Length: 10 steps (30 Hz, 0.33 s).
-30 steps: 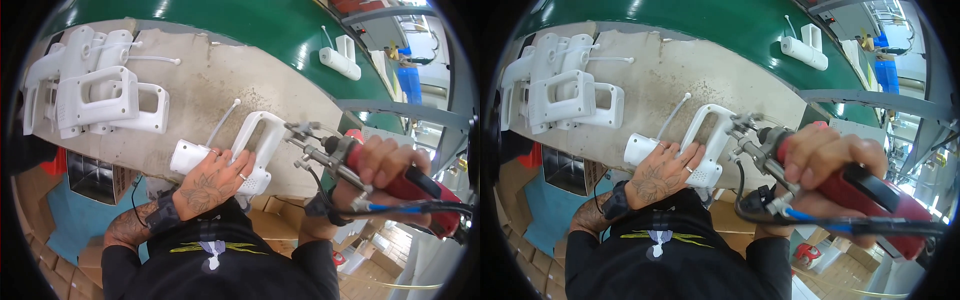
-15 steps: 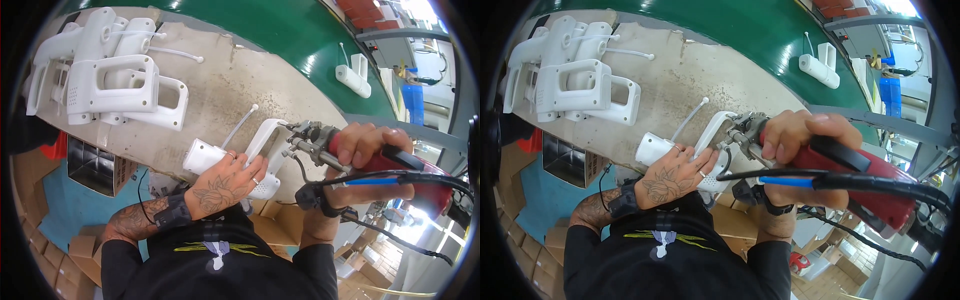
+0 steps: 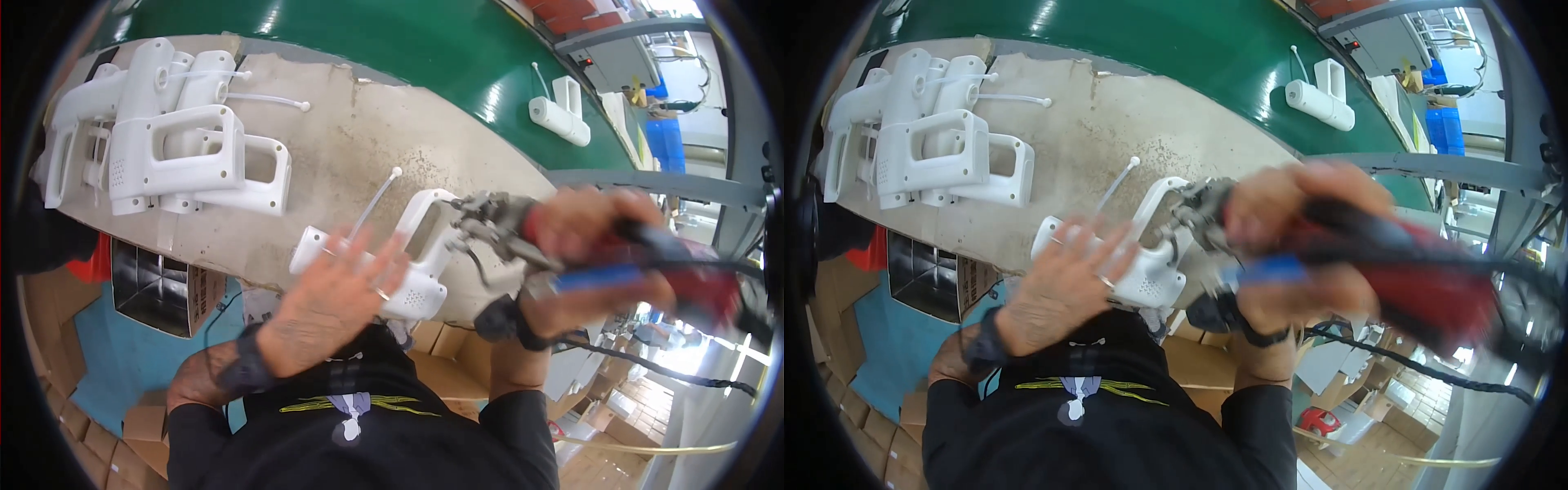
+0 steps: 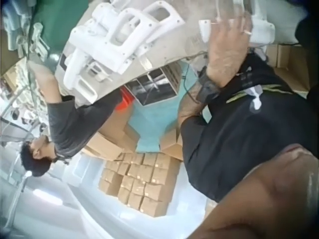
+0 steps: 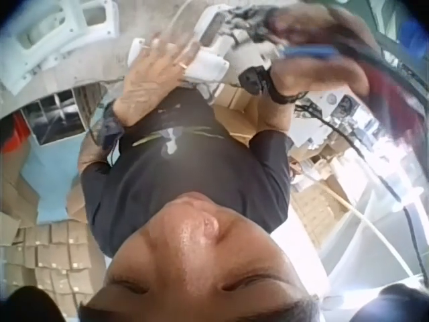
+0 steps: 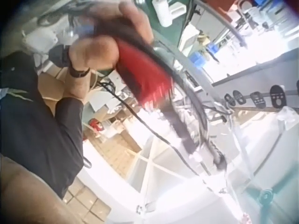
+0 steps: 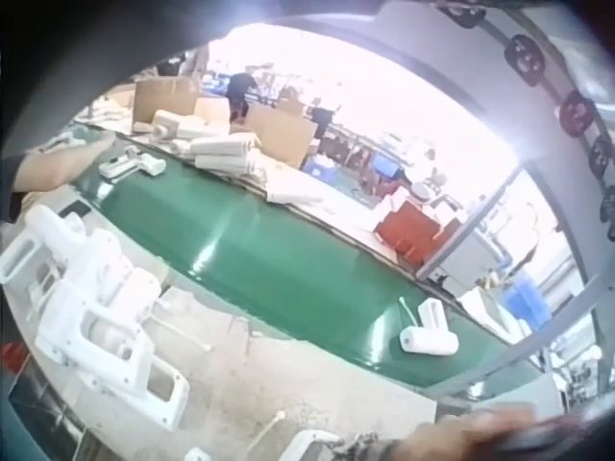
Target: Assembling white plastic handheld device housings using a pneumatic screw gun on a factory production line.
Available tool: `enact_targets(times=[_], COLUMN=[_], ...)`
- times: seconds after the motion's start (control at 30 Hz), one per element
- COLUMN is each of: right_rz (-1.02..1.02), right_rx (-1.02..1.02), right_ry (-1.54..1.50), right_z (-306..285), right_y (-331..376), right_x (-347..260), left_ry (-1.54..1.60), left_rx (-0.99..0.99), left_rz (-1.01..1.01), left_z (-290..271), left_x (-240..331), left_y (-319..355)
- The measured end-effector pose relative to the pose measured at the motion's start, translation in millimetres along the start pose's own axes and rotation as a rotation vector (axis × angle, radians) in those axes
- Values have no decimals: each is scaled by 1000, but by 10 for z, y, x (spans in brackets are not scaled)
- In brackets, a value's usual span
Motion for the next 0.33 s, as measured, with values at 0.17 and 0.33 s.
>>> enact_targets(times=[0.17,0.33], right_rz=[-96,0], right_rx=[-238,-476], right_ry=[-146,-82], right_z=[122,141], right_y=[40,140], right_x=[-535,-328], left_ry=[235,207], left_rx=[-95,-37], left_rz=[5,-109], left_z=[203,295], left_x=[-392,-360], left_y=[-15,-330])
Point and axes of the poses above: each hand's wrist, its own y-axis away from the middle knuckle, its own z-axis out of the palm, x = y × z, the point moved 9 cm from there along -y, towards the middle knuckle, and after that the axes turned 10 degrees about -x, right-handed, at the moved point
